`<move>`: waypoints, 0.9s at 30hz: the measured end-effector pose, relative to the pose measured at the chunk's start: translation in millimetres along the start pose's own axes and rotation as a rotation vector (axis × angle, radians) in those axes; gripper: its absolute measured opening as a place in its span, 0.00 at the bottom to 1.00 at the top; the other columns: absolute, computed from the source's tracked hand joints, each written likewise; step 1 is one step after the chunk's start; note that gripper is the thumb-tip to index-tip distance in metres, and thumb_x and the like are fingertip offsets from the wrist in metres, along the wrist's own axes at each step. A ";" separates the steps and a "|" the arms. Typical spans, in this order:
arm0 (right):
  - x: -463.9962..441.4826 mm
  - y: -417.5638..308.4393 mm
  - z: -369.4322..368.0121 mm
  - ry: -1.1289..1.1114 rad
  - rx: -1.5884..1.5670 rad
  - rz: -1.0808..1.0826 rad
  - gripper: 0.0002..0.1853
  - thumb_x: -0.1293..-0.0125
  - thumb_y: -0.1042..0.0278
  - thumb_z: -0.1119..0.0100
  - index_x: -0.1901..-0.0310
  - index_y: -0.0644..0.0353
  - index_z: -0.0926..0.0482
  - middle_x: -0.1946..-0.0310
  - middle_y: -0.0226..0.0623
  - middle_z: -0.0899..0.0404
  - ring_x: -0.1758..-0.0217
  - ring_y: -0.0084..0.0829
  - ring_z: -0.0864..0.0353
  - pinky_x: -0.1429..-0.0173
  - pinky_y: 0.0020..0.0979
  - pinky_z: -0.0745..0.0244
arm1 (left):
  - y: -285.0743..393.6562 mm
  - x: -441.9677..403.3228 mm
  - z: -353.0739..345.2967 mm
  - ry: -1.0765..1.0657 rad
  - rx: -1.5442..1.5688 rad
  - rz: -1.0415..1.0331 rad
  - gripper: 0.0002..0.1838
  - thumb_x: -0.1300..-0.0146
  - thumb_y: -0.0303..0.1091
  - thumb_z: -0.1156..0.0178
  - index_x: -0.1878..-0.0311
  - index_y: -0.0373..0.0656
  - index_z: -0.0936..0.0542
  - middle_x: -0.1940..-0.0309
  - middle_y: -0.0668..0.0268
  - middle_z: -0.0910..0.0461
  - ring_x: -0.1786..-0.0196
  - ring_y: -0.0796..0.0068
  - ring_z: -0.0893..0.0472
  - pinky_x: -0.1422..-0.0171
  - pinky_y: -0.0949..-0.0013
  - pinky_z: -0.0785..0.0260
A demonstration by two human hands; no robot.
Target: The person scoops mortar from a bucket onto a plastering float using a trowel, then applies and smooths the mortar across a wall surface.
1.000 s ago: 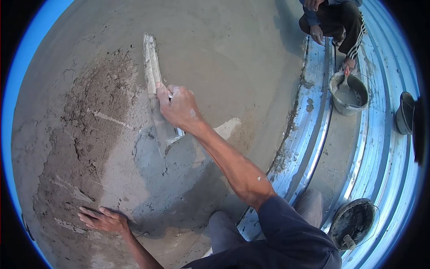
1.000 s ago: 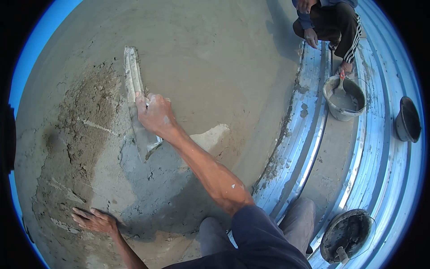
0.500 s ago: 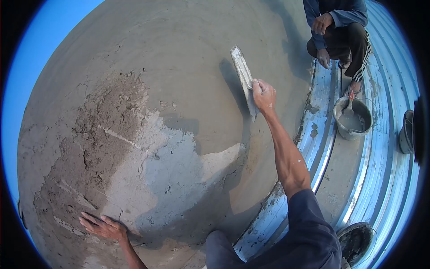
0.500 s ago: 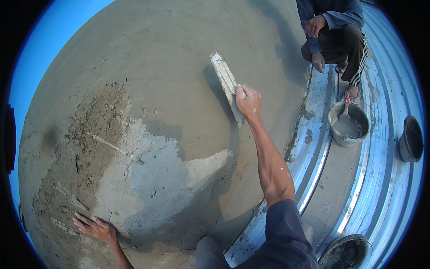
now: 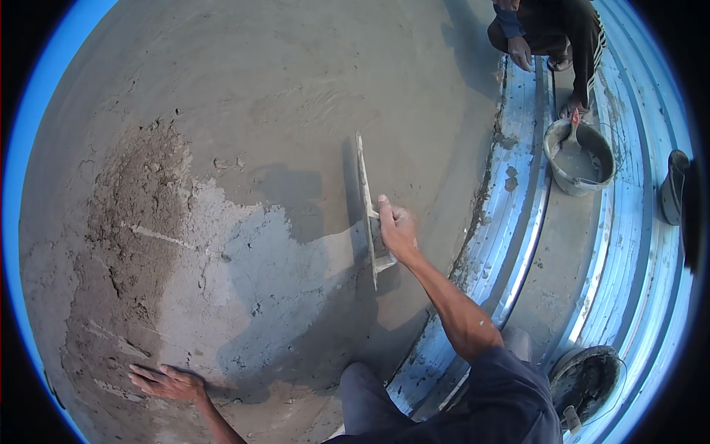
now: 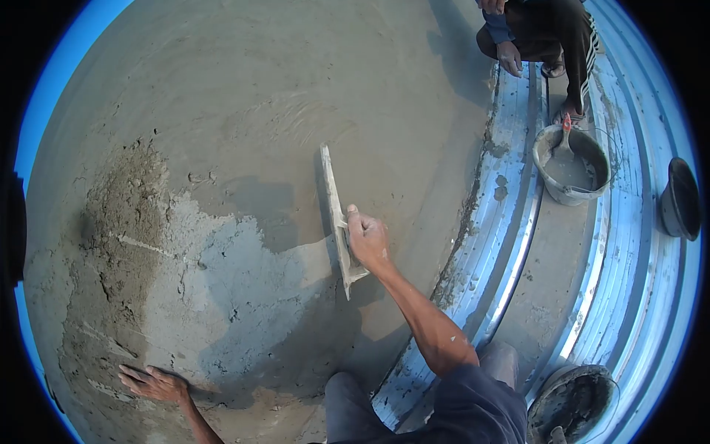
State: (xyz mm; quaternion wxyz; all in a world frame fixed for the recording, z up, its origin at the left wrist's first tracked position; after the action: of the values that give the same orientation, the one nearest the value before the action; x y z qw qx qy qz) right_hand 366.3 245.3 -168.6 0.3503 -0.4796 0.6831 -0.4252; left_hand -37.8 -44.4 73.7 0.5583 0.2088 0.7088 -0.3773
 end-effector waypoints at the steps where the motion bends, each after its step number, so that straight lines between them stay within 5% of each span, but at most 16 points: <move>1: -11.5 34.3 18.8 0.056 -0.184 -0.336 0.27 0.27 0.42 0.54 0.79 0.53 0.35 0.88 0.25 0.43 0.87 0.20 0.39 0.84 0.31 0.42 | -0.6 -0.2 -1.1 0.006 -0.003 0.000 0.34 0.25 0.56 0.70 0.23 0.48 0.45 0.24 0.54 0.48 0.23 0.52 0.49 0.21 0.47 0.60; 3: -30.9 80.9 49.3 0.216 -0.460 -0.460 0.26 0.27 0.38 0.57 0.75 0.49 0.35 0.85 0.18 0.47 0.87 0.18 0.44 0.85 0.24 0.46 | 0.0 -0.7 -2.2 0.014 -0.006 0.009 0.34 0.25 0.56 0.70 0.23 0.48 0.44 0.24 0.53 0.48 0.23 0.52 0.49 0.21 0.47 0.60; 8: -72.9 126.4 37.2 0.294 -0.483 -0.544 0.24 0.28 0.40 0.53 0.71 0.53 0.34 0.83 0.20 0.46 0.87 0.17 0.45 0.85 0.25 0.44 | 0.5 -2.2 0.1 0.016 -0.018 -0.006 0.32 0.25 0.53 0.68 0.23 0.47 0.44 0.24 0.53 0.48 0.23 0.52 0.49 0.21 0.47 0.62; 27: -57.8 -188.9 -97.5 -0.205 -0.067 0.138 0.25 0.27 0.44 0.50 0.68 0.62 0.27 0.84 0.19 0.45 0.87 0.15 0.46 0.87 0.24 0.44 | -1.0 -1.9 -3.9 -0.034 0.029 0.115 0.34 0.27 0.54 0.67 0.23 0.47 0.45 0.23 0.54 0.50 0.21 0.56 0.52 0.20 0.45 0.67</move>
State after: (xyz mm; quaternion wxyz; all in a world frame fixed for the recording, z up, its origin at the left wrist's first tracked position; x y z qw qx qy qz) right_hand 364.4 290.5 47.1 0.4308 -0.4837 0.6888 -0.3257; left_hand -40.4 -41.8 76.1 0.5879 0.2507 0.6806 -0.3583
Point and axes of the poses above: each hand's wrist, its own x-axis away from the middle knuckle, its own z-axis out of the back of the hand, y = z × x, the point moved 4 cm from there along -x, towards the middle knuckle
